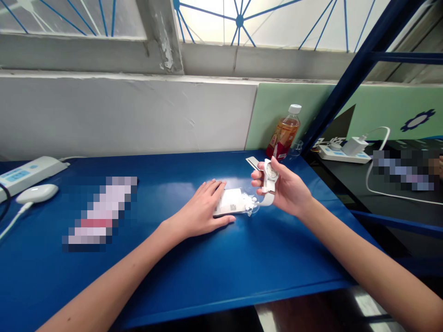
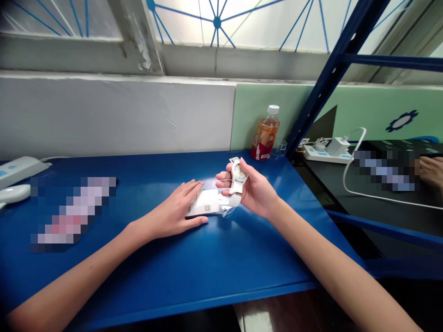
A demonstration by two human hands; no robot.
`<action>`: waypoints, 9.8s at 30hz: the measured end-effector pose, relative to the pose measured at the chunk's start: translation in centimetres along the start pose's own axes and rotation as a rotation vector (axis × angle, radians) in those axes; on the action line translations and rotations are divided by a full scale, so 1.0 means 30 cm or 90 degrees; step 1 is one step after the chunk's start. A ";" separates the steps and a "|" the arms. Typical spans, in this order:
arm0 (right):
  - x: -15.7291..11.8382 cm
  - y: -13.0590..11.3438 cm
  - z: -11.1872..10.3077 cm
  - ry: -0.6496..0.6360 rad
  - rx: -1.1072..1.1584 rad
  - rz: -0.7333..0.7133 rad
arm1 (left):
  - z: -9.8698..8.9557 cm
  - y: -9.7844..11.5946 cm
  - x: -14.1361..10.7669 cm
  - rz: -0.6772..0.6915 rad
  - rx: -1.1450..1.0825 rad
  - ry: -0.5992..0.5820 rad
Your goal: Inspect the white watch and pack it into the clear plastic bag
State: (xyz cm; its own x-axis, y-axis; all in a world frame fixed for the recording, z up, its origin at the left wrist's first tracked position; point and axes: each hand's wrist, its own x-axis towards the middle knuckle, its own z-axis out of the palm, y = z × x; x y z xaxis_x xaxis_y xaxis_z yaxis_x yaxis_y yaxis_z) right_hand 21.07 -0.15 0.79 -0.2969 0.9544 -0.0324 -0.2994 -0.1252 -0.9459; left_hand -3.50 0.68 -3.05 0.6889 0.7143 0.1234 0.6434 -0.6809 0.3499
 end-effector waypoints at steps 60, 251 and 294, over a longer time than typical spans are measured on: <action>0.146 0.054 0.090 -0.232 0.235 0.132 | 0.010 0.204 0.069 -0.278 -1.124 -0.034; 0.113 0.025 0.044 -0.249 0.220 0.135 | 0.000 0.202 0.048 -0.289 -1.206 -0.155; 0.120 0.025 0.028 -0.175 0.122 0.037 | -0.014 0.199 0.051 -0.284 -1.088 -0.016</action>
State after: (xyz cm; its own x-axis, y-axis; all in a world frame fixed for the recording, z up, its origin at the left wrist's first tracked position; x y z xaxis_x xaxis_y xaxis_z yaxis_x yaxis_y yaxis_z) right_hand 19.00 2.97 0.22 -0.5434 0.8390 0.0284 -0.4320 -0.2505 -0.8664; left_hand 1.27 -2.22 -0.39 0.5900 0.7675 -0.2506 -0.2583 0.4735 0.8420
